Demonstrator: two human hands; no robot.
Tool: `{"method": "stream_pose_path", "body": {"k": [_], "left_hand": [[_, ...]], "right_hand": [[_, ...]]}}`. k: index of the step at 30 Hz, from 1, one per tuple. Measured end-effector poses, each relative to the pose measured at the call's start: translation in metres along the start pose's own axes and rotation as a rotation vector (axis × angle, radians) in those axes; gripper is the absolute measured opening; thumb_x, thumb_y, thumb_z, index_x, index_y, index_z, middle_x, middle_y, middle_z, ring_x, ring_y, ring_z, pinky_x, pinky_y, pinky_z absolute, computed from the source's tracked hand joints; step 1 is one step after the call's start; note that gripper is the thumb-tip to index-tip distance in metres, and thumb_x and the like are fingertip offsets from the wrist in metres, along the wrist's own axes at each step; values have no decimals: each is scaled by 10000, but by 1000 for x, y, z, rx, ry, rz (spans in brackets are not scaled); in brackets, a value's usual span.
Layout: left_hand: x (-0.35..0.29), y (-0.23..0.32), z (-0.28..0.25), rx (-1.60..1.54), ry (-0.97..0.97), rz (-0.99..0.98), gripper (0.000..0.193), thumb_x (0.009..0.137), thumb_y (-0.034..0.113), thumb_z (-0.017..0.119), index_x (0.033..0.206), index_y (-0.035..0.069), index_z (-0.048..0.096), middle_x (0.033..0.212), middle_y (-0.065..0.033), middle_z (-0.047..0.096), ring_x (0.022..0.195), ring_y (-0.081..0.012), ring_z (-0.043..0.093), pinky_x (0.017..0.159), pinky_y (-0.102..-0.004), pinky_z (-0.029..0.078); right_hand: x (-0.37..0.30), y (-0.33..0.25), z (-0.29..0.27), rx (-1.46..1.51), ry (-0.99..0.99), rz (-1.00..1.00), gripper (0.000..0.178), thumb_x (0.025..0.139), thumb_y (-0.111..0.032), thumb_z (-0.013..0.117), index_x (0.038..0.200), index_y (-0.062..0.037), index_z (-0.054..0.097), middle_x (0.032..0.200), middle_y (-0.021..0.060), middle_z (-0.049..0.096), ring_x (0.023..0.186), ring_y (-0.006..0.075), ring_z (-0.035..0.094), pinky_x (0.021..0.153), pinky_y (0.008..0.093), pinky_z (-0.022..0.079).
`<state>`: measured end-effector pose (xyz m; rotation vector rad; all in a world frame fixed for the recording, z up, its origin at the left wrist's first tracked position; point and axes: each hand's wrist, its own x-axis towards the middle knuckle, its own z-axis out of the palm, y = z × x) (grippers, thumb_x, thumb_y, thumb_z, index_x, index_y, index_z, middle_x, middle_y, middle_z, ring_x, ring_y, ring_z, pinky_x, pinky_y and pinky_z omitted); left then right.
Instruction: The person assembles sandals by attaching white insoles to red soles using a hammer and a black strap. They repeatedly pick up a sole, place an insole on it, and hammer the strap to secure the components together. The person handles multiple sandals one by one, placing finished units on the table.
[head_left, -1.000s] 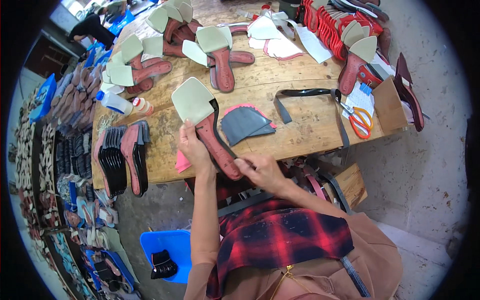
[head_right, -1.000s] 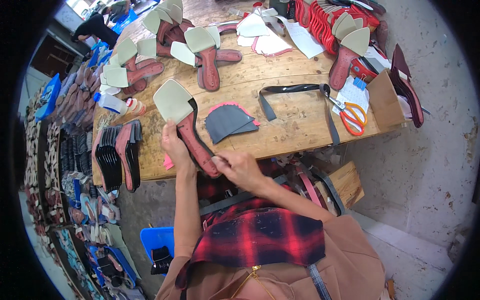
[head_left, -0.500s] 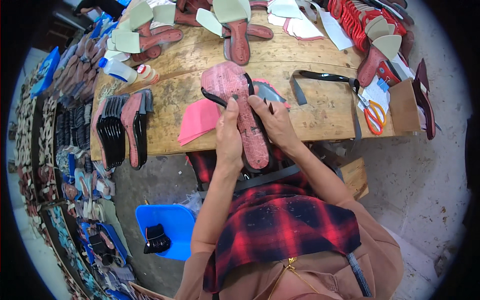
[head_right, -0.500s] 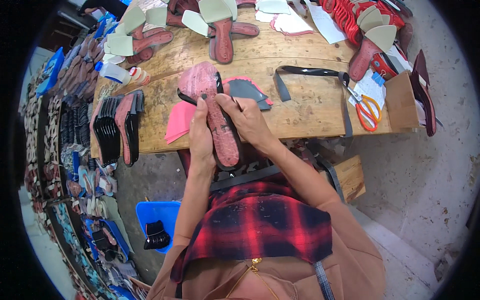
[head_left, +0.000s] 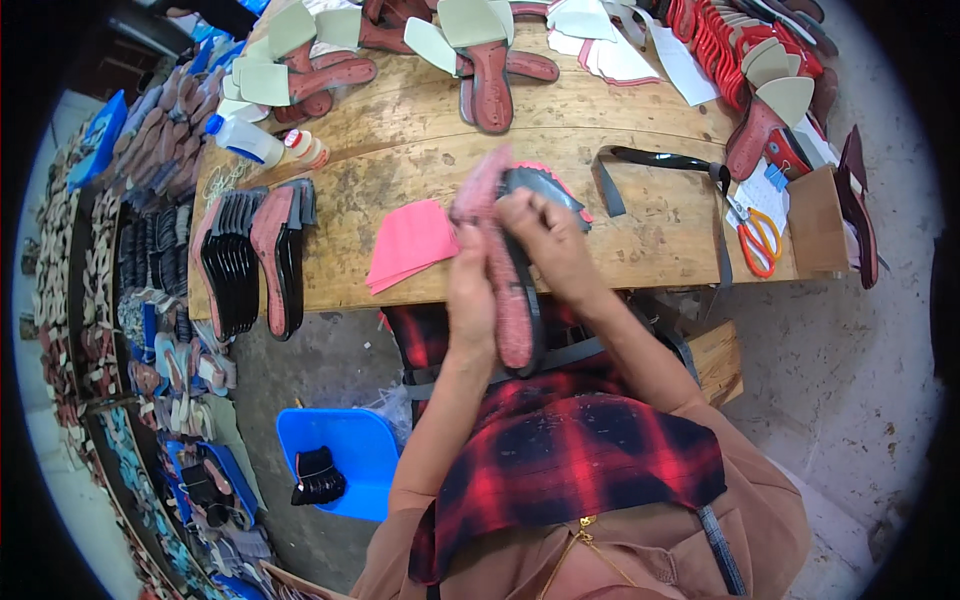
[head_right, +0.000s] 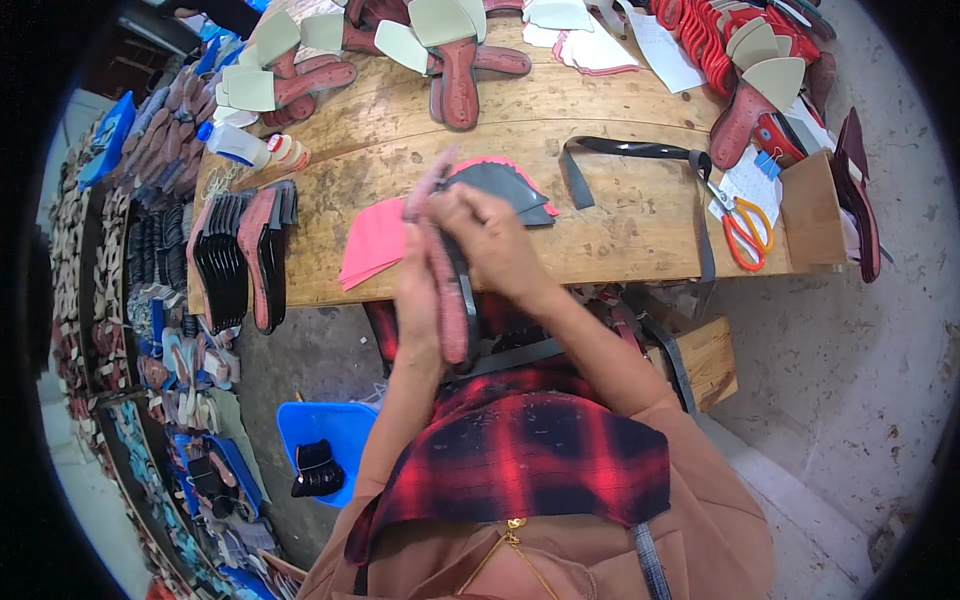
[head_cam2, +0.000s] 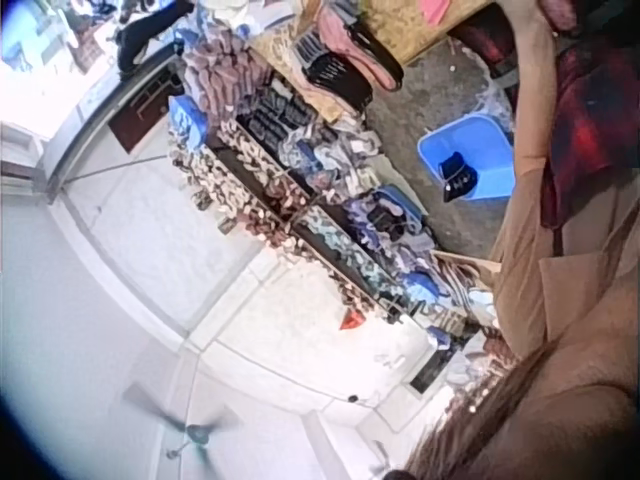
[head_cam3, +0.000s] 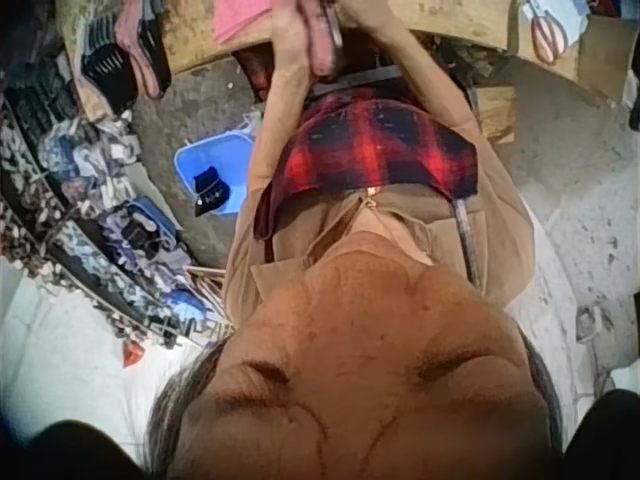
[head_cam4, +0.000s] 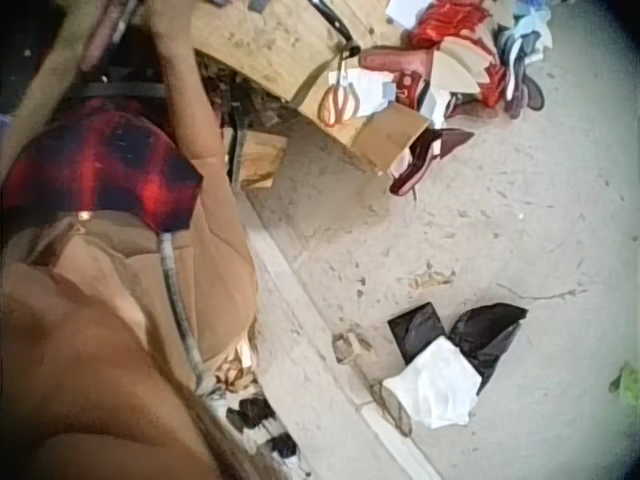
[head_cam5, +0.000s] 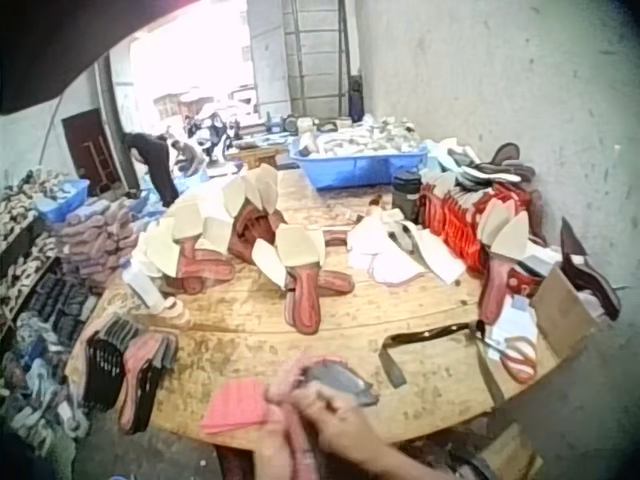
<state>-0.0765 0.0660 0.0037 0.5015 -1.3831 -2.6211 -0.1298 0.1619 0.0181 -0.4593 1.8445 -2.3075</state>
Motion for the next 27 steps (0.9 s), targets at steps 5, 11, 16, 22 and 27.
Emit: {"method": "stream_pose_path", "body": {"k": [5,11,16,22,27], "left_hand": [[19,45,-64,-217,-38,145,524,1022,421,435,1335,2,470,1215,-102,603,1055,-195,617,911,-348,522],[-9,42,-84,-26,-168,66,491,993,303,521,1339,-31,423,1293,-164,563,1165,-306,593,963,-441,528],[-18,7,-85,-256,-43,-55,463,897,238,633,1266,-11,504,1185,-114,625,1065,-241,625,952,-399,496],[-21,10,-50,307,-32,-93,276,873,85,694,1124,-9,625,1010,-26,672,886,-94,615,812,-272,496],[-11,-4,-45,242,-116,39,410,862,298,753,1102,1,607,936,-3,645,817,-79,583,725,-230,484]], "right_hand": [[-47,6,-5,-245,-557,125,224,936,-222,617,803,-42,616,734,33,580,754,160,585,691,342,475],[17,34,-72,-1062,-303,-552,265,759,-147,738,1007,-94,660,1051,69,669,993,290,617,812,368,523],[34,57,-73,-1101,-322,-412,245,752,-144,727,983,-91,665,1002,65,663,982,298,591,747,387,512],[47,24,-58,-618,259,-27,114,866,-126,642,910,-24,666,815,126,650,714,299,627,642,322,479],[-18,-6,-21,-940,-159,-534,155,814,-9,648,963,-44,669,1003,122,659,809,272,610,740,332,515]]}}
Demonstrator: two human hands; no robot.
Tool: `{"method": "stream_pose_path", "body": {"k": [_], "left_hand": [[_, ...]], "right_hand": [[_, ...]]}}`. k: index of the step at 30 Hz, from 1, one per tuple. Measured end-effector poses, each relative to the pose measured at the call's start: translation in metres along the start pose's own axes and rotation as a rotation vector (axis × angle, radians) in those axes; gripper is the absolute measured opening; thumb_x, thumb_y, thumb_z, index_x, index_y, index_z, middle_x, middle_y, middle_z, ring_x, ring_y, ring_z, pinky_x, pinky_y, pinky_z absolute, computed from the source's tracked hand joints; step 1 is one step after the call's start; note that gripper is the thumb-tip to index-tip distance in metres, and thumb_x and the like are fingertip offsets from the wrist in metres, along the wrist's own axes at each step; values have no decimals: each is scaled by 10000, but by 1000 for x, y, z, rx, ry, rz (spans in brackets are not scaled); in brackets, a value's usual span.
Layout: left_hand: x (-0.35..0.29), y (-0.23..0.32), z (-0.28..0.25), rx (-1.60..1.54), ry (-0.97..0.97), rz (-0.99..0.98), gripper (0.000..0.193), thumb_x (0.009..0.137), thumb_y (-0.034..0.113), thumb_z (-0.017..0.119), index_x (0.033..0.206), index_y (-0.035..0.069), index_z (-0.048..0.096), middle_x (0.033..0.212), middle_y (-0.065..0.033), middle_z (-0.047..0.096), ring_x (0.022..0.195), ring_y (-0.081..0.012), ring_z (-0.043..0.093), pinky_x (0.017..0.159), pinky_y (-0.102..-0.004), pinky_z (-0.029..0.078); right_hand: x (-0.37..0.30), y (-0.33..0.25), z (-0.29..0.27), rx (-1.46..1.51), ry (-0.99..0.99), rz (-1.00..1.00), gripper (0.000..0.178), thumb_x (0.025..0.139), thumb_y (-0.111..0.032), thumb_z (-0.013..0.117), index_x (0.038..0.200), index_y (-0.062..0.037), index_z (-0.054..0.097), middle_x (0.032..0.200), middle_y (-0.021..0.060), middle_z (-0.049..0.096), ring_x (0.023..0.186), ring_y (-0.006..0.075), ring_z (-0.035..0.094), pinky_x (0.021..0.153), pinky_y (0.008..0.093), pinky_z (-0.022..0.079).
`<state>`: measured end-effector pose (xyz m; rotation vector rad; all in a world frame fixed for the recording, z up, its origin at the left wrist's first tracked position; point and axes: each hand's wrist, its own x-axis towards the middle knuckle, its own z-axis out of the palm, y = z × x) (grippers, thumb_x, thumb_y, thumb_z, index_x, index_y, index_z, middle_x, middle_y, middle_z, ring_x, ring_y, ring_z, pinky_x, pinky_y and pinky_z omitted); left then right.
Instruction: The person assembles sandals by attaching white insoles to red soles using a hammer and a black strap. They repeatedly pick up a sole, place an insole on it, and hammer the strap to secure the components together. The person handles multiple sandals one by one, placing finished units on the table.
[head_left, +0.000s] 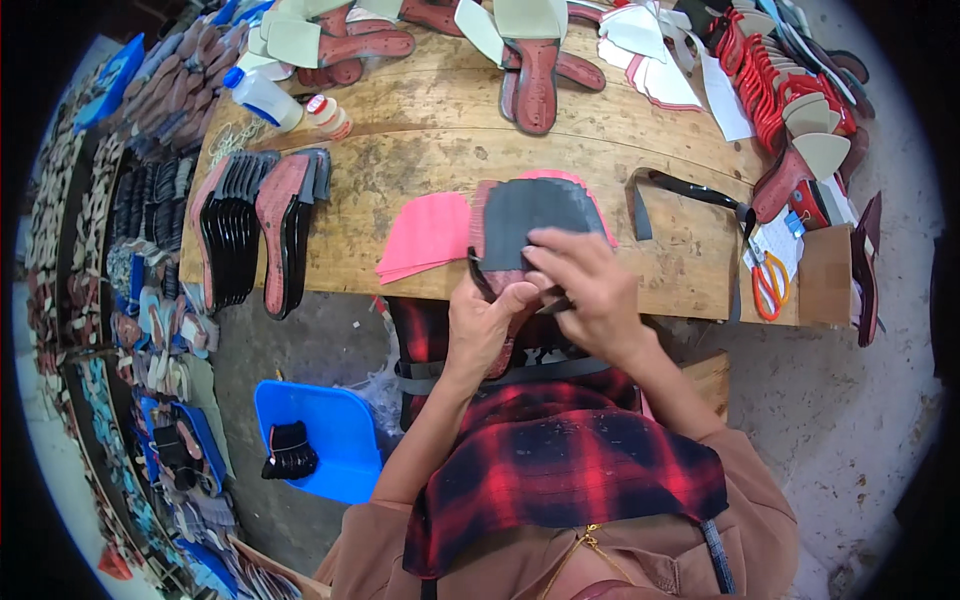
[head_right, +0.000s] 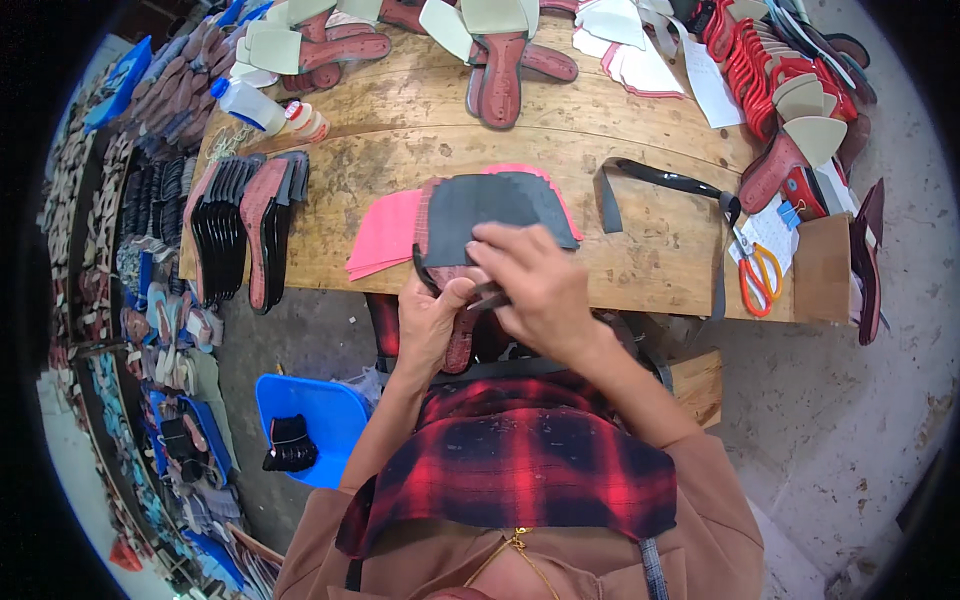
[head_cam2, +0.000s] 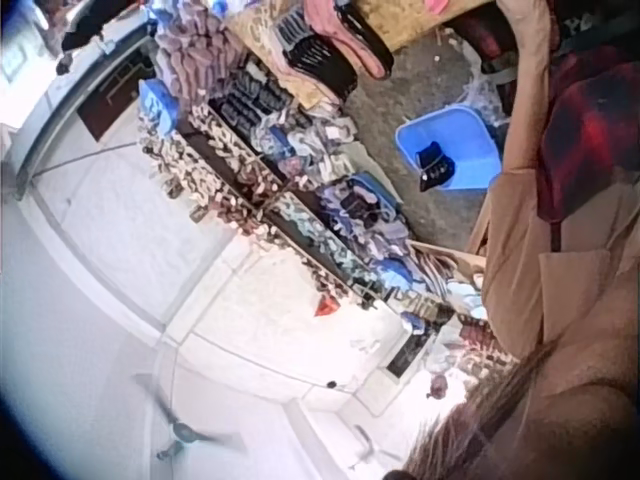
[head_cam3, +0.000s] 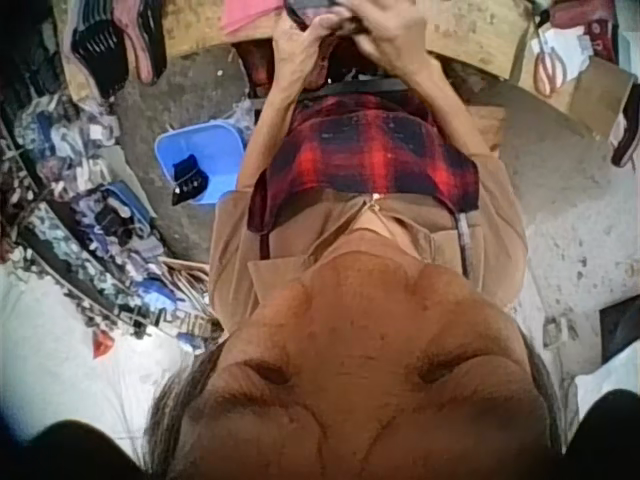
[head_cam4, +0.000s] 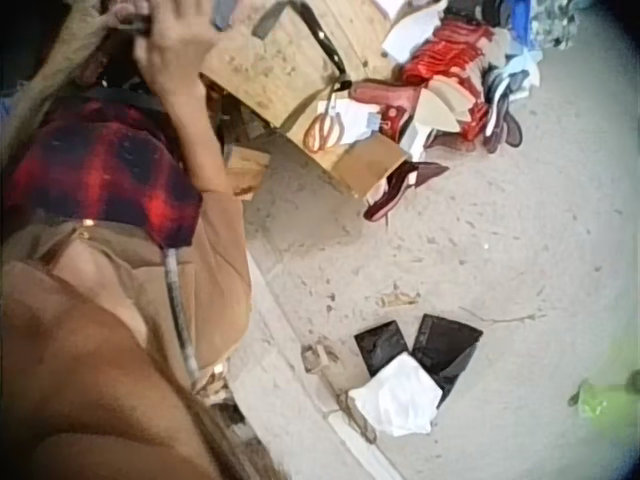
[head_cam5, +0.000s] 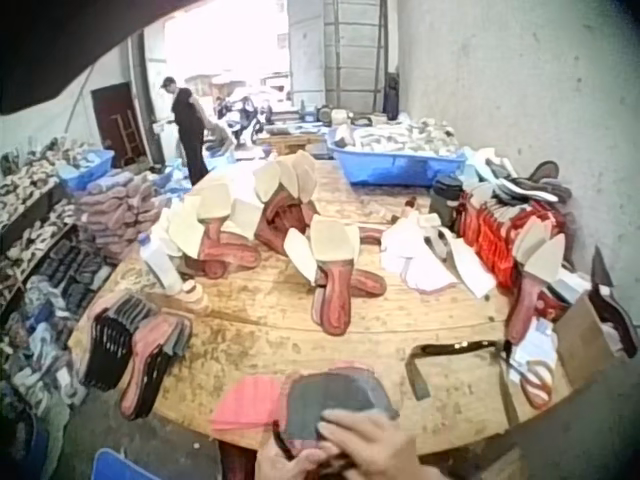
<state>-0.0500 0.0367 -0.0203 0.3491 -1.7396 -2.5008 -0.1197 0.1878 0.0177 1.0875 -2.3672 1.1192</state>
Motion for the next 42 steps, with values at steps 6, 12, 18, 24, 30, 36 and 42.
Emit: {"method": "stream_pose_path", "body": {"k": [6,12,18,24,30,36,42], "left_hand": [[0,8,1,25,119,-65,138,892,129,689,932,-3,681,811,26,637,759,-57,567,698,-224,461],[-1,8,-24,-264,297,-1,359,929,160,630,1224,-31,557,1106,-78,646,911,-158,647,805,-315,529],[-22,34,-8,-18,-82,-196,309,857,94,688,1123,-53,628,1028,-86,678,872,-144,646,800,-307,529],[-16,39,0,-62,-129,-234,305,858,99,666,1100,-81,624,1000,-113,681,835,-150,655,775,-301,537],[-15,29,-7,-79,-137,-259,294,852,97,664,1088,-75,629,984,-109,683,828,-152,659,766,-299,541],[-2,19,-9,45,-118,-330,423,826,130,703,1173,-66,562,1085,-129,654,938,-181,649,835,-327,527],[-23,-19,-5,737,-169,142,790,623,237,903,1240,-20,481,1095,-191,636,990,-273,657,833,-360,525]], "right_hand": [[5,18,-9,305,291,559,196,886,-153,672,1045,-39,661,902,49,622,781,153,571,687,295,469],[-13,41,8,1096,80,963,177,967,-228,602,878,-79,636,665,-49,567,496,27,457,447,203,355],[-14,29,0,1414,-58,957,224,1003,-280,505,944,-86,601,696,-29,563,463,45,482,355,210,363],[-9,19,-16,1354,-121,986,221,1007,-281,496,933,-89,578,679,-36,536,457,45,485,354,206,382],[-16,19,-15,1385,-116,1012,230,1008,-279,496,905,-91,579,672,-40,535,449,39,484,350,198,386],[-17,20,-16,1278,-76,961,233,1003,-286,519,918,-86,602,686,-52,537,466,16,472,356,189,375],[-34,32,-16,1142,204,1017,222,989,-291,559,981,-82,633,701,-57,557,491,2,461,361,194,351]]}}
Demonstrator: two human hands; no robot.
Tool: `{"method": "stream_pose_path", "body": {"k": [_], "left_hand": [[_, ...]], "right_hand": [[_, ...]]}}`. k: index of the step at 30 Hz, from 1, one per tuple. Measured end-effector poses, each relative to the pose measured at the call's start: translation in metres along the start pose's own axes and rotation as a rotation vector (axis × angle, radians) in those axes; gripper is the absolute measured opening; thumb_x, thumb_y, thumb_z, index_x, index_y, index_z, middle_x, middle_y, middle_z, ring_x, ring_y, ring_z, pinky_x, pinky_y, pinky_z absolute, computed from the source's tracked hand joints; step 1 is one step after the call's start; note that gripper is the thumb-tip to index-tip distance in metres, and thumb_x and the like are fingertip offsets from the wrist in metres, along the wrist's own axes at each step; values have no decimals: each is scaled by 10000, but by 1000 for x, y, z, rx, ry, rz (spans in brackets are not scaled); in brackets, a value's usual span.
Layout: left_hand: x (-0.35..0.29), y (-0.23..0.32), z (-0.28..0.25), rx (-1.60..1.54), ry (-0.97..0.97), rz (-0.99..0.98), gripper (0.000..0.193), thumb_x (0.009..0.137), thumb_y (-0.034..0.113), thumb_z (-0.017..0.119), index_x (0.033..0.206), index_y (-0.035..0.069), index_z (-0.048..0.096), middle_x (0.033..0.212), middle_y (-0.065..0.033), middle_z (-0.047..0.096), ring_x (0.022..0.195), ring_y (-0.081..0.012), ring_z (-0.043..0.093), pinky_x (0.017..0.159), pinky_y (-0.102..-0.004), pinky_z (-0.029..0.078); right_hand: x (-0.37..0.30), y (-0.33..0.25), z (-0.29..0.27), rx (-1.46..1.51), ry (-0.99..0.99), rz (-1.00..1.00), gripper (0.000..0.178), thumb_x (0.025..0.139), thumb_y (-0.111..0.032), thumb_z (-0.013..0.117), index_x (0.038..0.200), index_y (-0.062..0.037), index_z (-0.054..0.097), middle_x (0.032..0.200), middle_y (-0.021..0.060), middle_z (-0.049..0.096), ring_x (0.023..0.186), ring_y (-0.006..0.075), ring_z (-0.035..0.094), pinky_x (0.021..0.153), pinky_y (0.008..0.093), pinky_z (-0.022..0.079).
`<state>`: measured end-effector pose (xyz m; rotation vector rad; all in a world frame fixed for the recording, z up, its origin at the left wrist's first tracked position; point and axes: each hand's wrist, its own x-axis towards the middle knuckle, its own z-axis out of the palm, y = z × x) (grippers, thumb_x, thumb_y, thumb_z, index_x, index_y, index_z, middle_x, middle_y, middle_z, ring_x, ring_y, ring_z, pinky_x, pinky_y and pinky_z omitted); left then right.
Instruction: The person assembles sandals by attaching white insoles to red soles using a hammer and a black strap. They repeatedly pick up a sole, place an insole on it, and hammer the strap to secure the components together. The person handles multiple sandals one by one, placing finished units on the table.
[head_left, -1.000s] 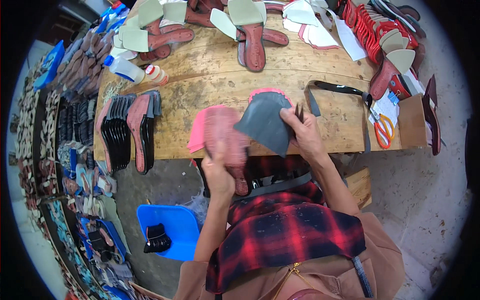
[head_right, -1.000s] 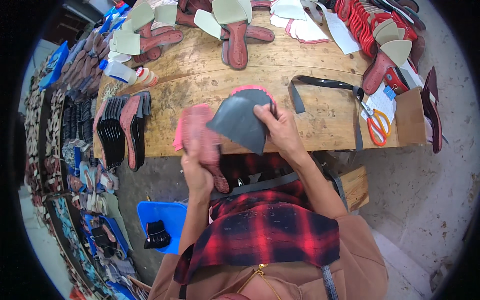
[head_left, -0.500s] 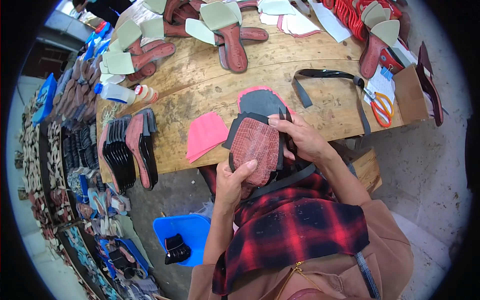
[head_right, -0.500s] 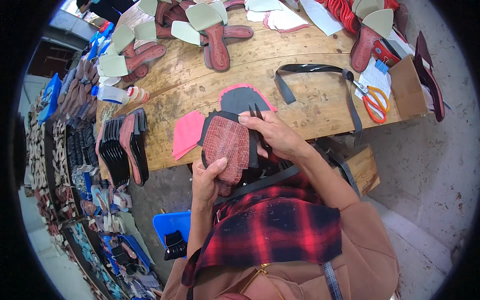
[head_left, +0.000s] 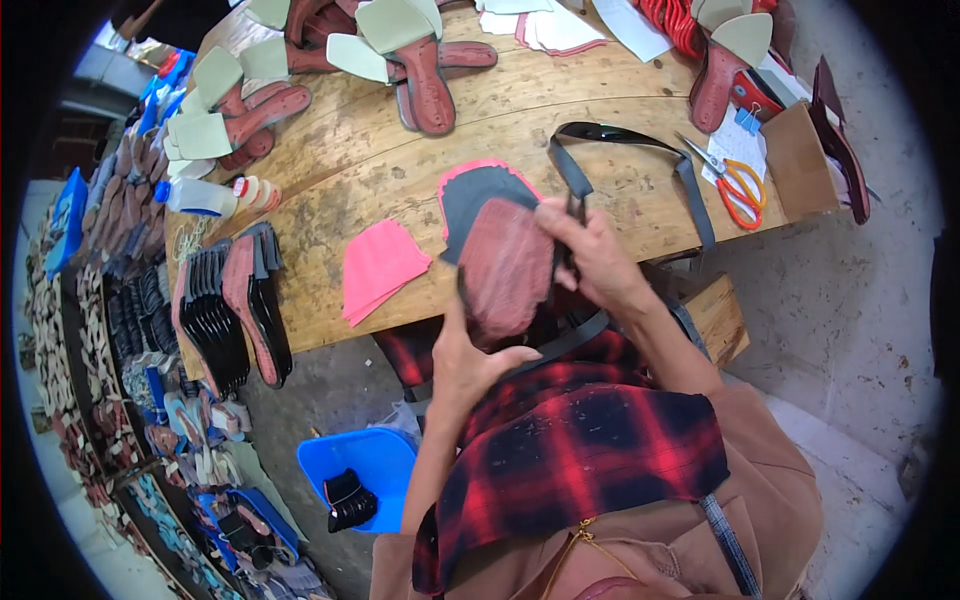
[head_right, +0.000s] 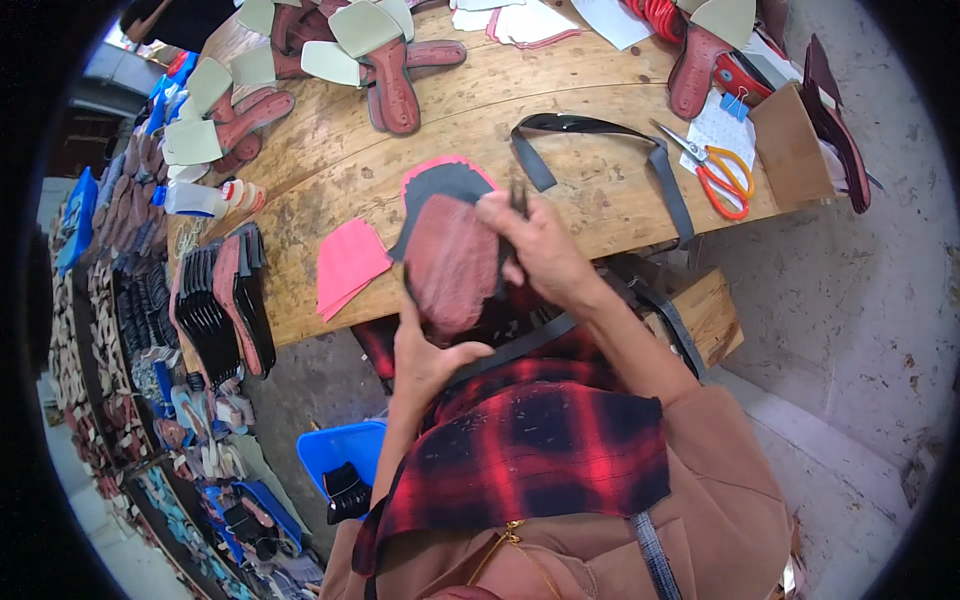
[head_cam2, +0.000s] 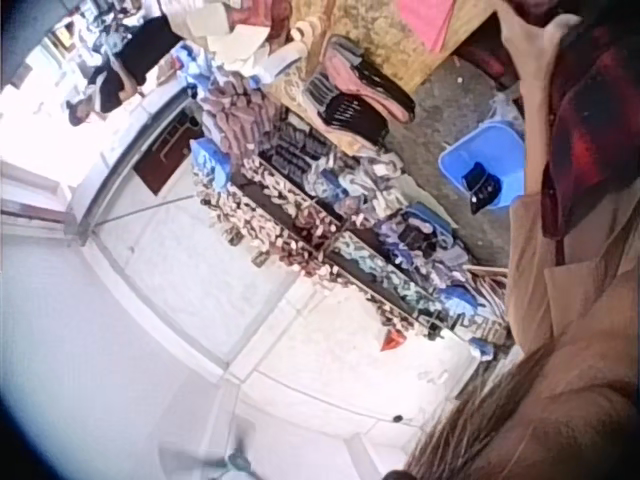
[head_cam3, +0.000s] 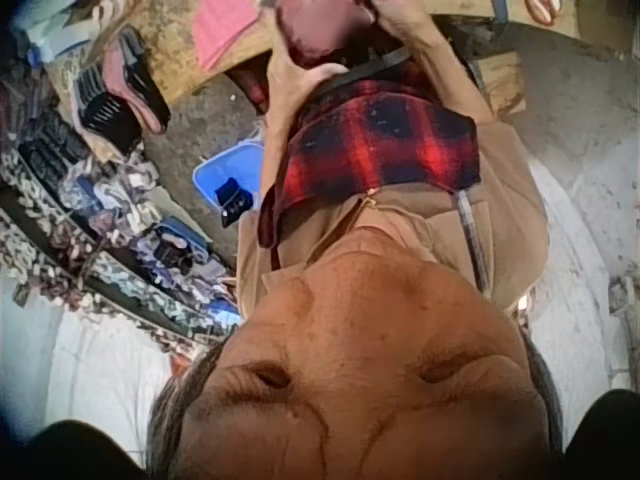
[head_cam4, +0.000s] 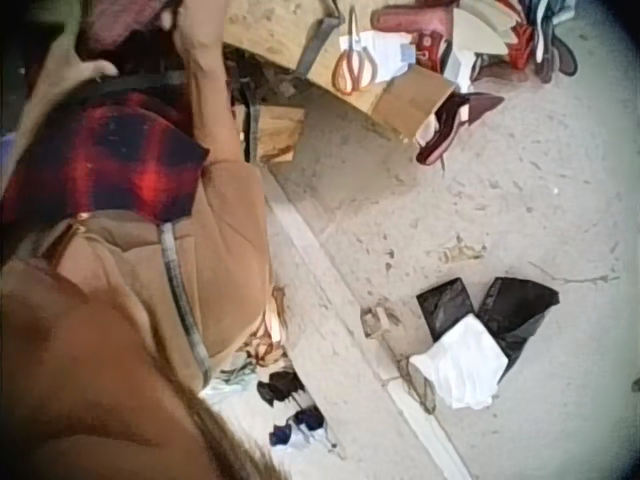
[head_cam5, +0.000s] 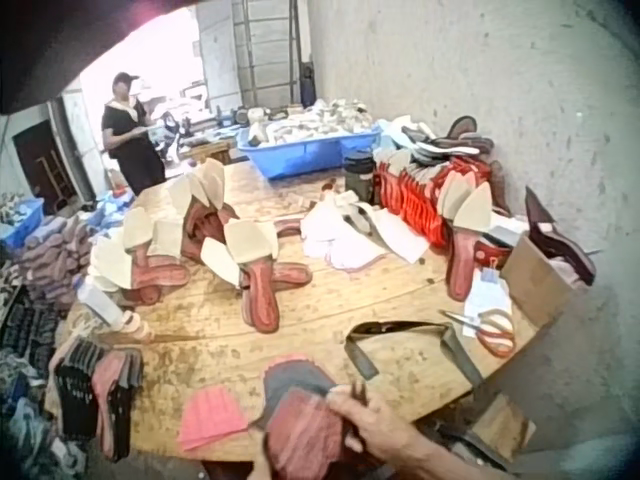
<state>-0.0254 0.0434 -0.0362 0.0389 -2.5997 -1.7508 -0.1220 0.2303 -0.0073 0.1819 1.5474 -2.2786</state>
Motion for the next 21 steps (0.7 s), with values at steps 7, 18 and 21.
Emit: {"method": "stream_pose_path", "body": {"k": [7,18,21], "left_hand": [[-18,-21,-18,205,287,125,671,630,258,879,1168,-2,575,920,-174,652,798,-333,652,705,-400,523],[12,-58,-259,860,734,-238,623,749,451,758,1155,3,611,937,-245,679,911,-400,653,787,-440,501],[38,-72,-273,676,474,-383,569,751,411,765,1112,-7,627,925,-216,672,880,-332,648,815,-393,493]], "right_hand": [[62,20,-77,-1435,407,-628,209,891,-238,630,949,-51,559,965,142,543,896,347,576,736,461,460],[-72,-77,-32,-433,100,-455,322,958,-85,538,1262,15,501,855,161,656,745,171,657,626,260,519],[-105,-118,-9,-264,93,-600,278,908,-35,548,1171,46,582,935,208,682,844,209,689,778,284,540]]}}
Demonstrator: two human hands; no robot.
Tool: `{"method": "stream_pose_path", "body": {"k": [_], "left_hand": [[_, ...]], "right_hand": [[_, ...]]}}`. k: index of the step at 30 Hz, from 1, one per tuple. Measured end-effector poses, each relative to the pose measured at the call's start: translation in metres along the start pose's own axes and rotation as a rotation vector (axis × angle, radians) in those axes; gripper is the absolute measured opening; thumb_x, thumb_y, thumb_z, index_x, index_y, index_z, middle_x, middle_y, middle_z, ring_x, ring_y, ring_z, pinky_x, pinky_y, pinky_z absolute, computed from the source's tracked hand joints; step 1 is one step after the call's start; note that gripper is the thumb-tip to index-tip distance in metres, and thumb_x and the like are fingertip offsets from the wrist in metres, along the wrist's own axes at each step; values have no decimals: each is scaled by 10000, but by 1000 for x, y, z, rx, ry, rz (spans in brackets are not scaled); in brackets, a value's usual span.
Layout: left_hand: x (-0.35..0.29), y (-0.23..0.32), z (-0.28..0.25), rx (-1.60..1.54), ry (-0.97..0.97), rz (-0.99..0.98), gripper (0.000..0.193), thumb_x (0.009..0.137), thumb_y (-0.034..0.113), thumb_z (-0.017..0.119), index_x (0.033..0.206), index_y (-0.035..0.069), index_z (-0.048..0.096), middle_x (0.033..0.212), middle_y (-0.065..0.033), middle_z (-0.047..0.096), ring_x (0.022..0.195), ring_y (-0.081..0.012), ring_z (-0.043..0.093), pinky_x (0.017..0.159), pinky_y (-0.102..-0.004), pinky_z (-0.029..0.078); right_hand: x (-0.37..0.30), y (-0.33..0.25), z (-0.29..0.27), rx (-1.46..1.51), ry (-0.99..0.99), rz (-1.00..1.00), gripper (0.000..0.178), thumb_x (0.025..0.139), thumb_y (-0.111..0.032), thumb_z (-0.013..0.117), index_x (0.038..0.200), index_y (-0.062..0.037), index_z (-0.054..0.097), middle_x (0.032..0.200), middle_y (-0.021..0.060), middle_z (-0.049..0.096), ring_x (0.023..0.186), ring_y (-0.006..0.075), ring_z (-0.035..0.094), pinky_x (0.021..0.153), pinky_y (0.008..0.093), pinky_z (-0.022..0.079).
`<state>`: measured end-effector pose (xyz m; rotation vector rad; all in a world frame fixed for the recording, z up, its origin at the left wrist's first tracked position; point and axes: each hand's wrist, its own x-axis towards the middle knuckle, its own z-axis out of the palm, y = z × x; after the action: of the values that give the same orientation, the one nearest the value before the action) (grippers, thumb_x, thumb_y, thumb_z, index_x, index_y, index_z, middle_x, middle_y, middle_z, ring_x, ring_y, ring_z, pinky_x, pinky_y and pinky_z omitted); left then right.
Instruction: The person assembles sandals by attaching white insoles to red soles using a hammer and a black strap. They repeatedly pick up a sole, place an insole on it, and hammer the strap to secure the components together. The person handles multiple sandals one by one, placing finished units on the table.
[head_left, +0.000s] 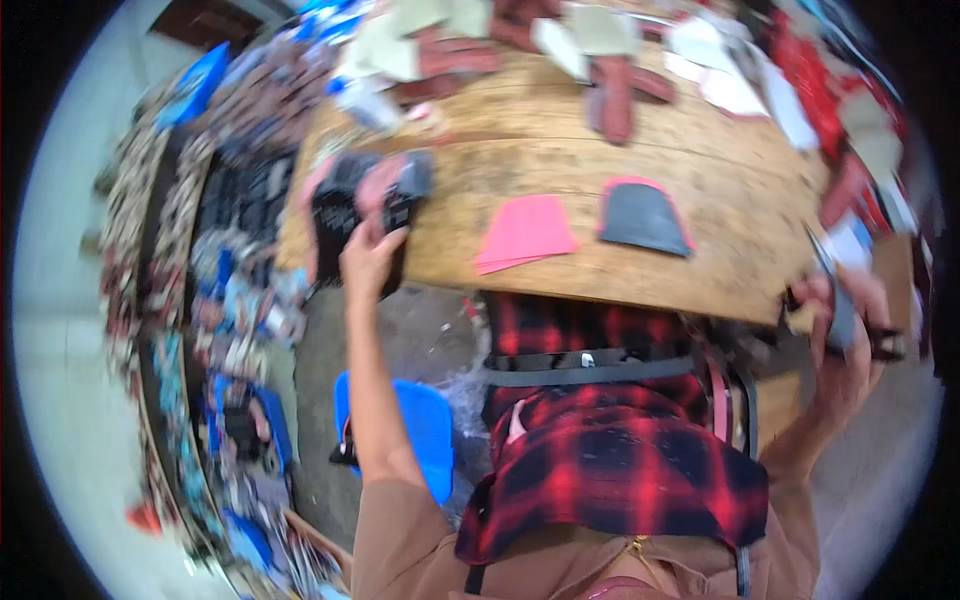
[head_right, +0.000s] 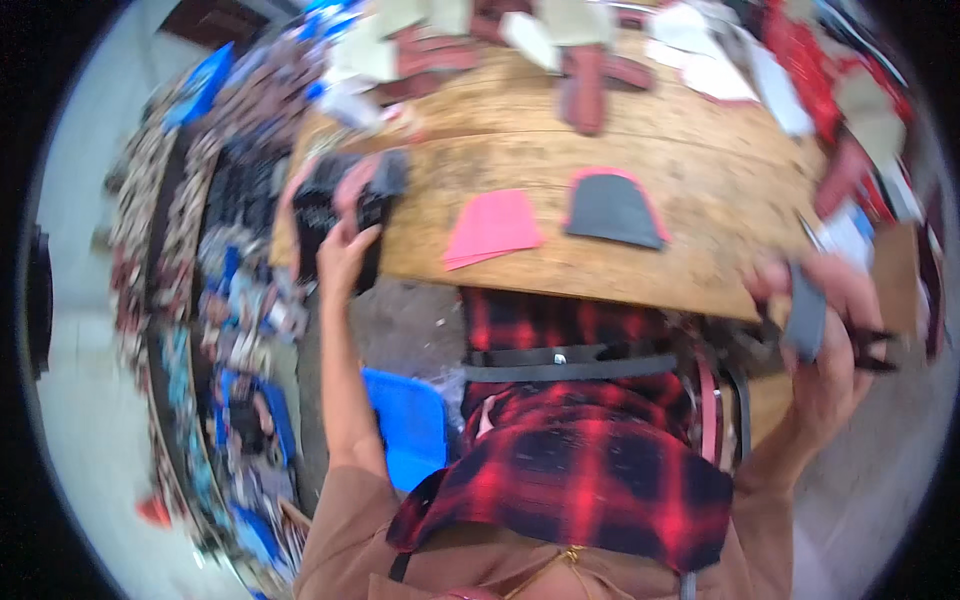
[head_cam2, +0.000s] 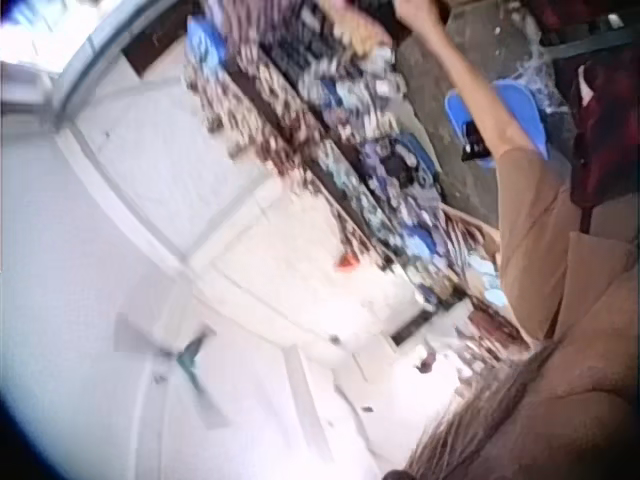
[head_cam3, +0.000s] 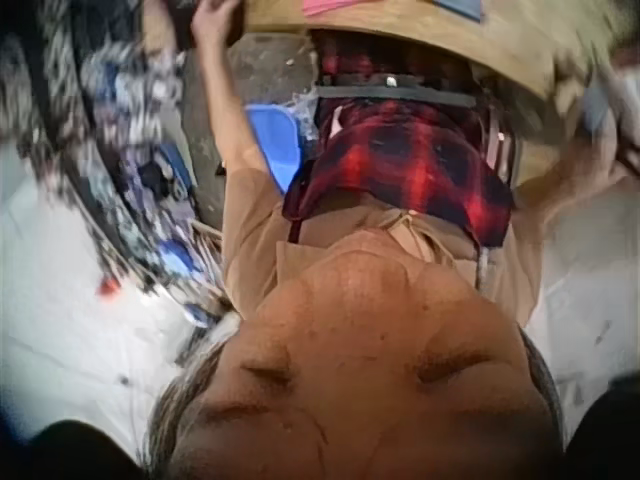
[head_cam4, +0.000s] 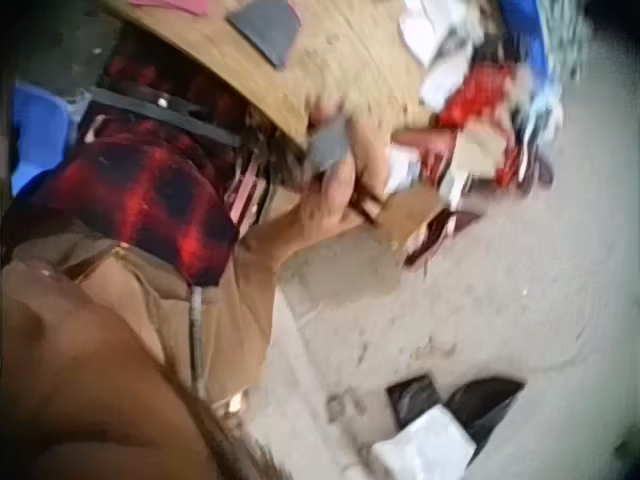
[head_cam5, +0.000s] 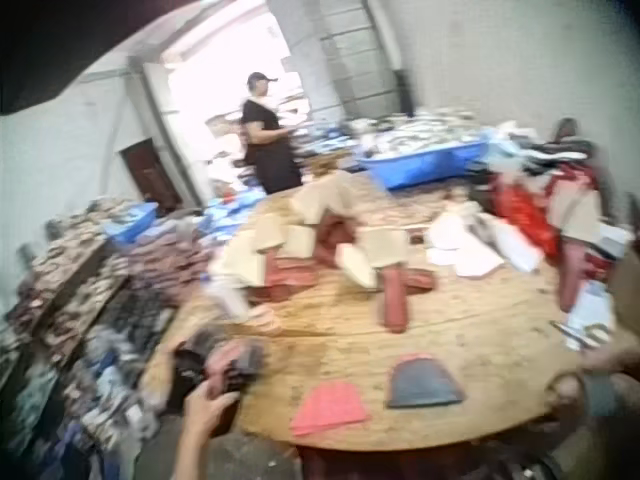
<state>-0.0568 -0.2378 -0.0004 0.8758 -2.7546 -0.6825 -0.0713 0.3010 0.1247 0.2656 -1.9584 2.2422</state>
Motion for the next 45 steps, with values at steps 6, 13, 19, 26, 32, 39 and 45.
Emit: {"method": "stream_pose_path", "body": {"k": [6,13,19,26,32,39,45], "left_hand": [[-36,95,28,-210,248,493,815,749,173,767,1431,-26,369,1459,-206,417,1347,-319,409,1142,-392,281],[-163,327,107,-872,-1033,799,351,906,187,627,1207,11,578,1112,-85,665,1080,-174,599,970,-343,446],[-257,258,133,-1004,-1648,505,345,1023,255,432,856,10,608,578,-47,569,581,-127,570,559,-287,454],[-216,261,131,-697,-1167,973,381,953,251,547,1267,36,560,1063,-189,644,945,-244,638,839,-377,488],[20,351,138,-1024,-464,300,561,964,358,551,1329,-58,460,1261,-187,571,1149,-246,566,936,-334,455],[160,374,205,-572,68,263,853,834,489,649,1404,-69,348,1318,-296,484,1277,-410,440,1070,-451,346],[188,348,231,-563,211,209,836,812,448,700,1373,-77,369,1295,-317,517,1240,-429,489,1064,-437,359]], "right_hand": [[73,-53,25,-504,-131,-141,168,872,-109,663,957,36,664,707,48,620,626,93,560,585,243,416],[146,-98,58,-512,-247,-377,283,956,-314,600,993,-41,665,755,40,630,625,108,549,574,221,435],[202,-156,-50,-275,146,-341,208,968,-235,559,860,-59,583,695,-1,598,535,83,531,479,248,454],[184,-131,-111,-452,259,-255,192,890,-220,629,941,-36,614,761,5,607,610,87,558,552,226,458],[105,-82,-114,-531,133,-207,255,824,-226,681,990,-37,636,831,4,600,637,75,546,558,195,432],[55,76,-66,-90,-91,459,165,948,-163,600,1012,-13,621,743,5,598,652,90,626,572,227,497],[24,173,-52,-129,85,610,189,943,-209,616,947,-20,624,704,-32,575,668,55,547,626,233,448]]}}
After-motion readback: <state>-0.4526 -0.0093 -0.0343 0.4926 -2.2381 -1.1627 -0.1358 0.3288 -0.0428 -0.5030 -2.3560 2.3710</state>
